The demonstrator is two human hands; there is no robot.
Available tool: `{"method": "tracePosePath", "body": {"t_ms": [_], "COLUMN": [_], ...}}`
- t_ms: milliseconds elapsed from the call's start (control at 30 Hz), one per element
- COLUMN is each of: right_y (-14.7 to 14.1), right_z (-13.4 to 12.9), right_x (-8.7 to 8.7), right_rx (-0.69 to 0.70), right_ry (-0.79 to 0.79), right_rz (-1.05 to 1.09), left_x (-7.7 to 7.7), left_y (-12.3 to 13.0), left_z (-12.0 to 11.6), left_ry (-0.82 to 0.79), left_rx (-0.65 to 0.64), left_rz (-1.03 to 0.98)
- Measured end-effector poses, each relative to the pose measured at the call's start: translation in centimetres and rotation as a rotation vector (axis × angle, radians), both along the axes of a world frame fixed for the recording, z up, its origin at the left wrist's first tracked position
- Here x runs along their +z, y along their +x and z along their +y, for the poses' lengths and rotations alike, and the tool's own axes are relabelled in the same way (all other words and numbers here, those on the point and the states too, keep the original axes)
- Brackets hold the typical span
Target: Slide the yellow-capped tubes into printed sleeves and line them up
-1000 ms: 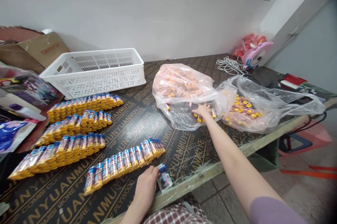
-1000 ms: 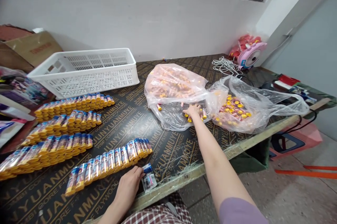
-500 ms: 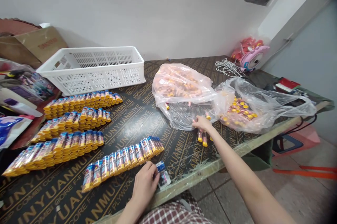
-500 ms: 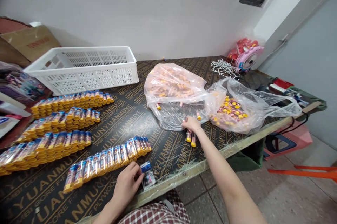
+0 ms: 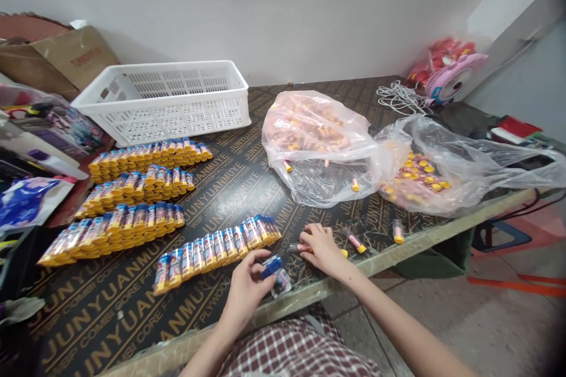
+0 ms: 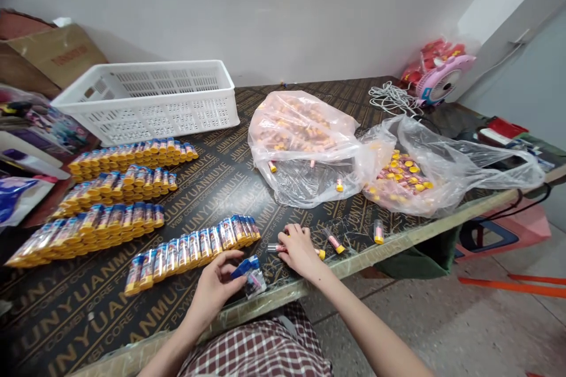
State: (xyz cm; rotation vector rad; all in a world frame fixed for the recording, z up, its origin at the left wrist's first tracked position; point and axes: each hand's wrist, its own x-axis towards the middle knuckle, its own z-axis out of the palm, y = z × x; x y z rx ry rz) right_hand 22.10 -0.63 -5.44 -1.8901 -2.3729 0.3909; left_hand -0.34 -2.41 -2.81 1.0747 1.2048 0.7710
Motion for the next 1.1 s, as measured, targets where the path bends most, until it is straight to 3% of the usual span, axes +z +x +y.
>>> {"method": "tracePosePath", "body": {"t_ms": [100,200,367,433,567,633,700,800,967,1100], "right_y": [0.0,-0.2,-1.9,-2.9,-4.6,-5.0,-5.0,-4.9,-4.4,-4.2], "right_z": [-0.3,-0.1,0.1,0.0,-0.8,-1.1,-1.2,-1.2,-1.2,-1.3], "right_x": [-0.5,-0.3,2.4,3.6,5.3,5.8,6.1,6.3,6.0,5.7], "right_rx": [-0.013,-0.091,-0.287,-0.324,-0.366,-0.372,-0.375,-0.398,-0.385,-0.367], "right_ry": [0.055,0.140,0.026,-0.039,0.064,0.176,0.264,0.304,0.236,0.234], "right_rz": [0.089,0.335,1.015,1.194,1.207,1.173,1.162,1.179,1.189,1.160], "left_x": [0.8,1.6,2.7,3.0,3.6,3.6,3.2,1.2,-3.0,-4.1], "left_y": [-0.4,-0.7,-0.7,-0.8,-1.3,-1.5,-1.4,-1.0,-0.3,-0.6], "left_z": [0.3,0.8,1.9,2.5,3.4,3.3,2.8,1.4,-0.6,-1.0], "left_ry": [-0.112,-0.160,-0.217,-0.214,-0.166,-0.129,-0.075,0.134,0.406,0.598], "left_rx": [0.042,0.127,0.265,0.315,0.364,0.307,0.142,-0.113,-0.236,-0.335], "left_rz": [-0.132,-0.234,-0.379,-0.406,-0.409,-0.369,-0.255,0.105,0.654,0.902]}}
